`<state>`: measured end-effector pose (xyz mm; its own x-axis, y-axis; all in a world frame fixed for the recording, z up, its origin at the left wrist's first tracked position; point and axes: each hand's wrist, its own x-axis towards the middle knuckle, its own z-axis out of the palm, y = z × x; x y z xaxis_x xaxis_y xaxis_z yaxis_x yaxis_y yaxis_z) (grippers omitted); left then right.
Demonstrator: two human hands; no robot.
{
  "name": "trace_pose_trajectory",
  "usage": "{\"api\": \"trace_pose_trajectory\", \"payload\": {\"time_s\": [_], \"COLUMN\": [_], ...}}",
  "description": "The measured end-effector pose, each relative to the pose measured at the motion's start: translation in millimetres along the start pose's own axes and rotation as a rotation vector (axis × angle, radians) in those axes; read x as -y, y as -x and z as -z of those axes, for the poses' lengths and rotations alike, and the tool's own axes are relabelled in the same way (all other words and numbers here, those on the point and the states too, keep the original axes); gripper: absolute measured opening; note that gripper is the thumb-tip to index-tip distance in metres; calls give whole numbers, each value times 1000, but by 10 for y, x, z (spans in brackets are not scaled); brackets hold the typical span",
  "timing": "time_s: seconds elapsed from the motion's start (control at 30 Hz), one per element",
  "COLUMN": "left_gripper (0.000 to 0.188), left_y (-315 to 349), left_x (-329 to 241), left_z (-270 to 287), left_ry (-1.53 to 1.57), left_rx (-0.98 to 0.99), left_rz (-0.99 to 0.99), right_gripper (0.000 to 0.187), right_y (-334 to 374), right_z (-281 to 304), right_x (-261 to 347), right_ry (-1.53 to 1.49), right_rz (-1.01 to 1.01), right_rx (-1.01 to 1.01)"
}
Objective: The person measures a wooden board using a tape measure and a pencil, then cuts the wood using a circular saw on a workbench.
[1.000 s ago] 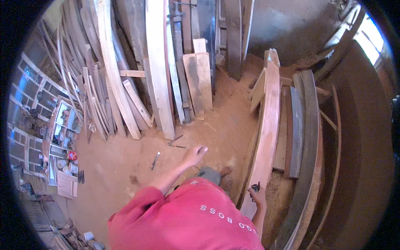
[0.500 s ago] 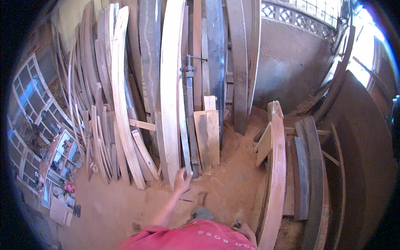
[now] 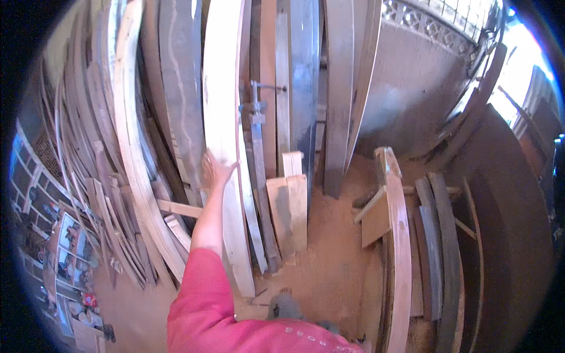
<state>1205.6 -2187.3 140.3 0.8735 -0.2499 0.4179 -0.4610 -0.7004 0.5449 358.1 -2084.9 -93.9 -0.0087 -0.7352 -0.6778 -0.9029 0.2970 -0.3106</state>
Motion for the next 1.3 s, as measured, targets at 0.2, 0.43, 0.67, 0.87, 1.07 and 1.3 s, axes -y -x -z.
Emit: {"api": "trace_pose_trajectory", "payload": {"time_s": [0.2,0.43,0.67,0.87,1.07,1.3], "left_gripper": [137,137,139,140,140,144], "left_y": [-282,-308,307,1190,2120,3042], "left_x": [-321,-370,-459,-363,-474,-189], "left_z": [-306,-265,258,917,1549,1868], "left_ry": [-62,32,93,212,328,458], "left_rx": [48,35,-69,-213,-190,-228], "left_rz": [215,209,208,-24,-136,-213], "right_gripper": [47,47,23,28,26,77], "right_y": [289,61,-402,262,944,2358], "right_z": [-102,-105,92,878,1444,1883], "right_x": [301,584,1292,3001,4068,4779], "right_ry": [59,105,-591,-948,-879,-647], "right_rz": [-101,-28,376,599,1002,1477], "right_rx": [11,15,-220,-111,-9,-7]}}
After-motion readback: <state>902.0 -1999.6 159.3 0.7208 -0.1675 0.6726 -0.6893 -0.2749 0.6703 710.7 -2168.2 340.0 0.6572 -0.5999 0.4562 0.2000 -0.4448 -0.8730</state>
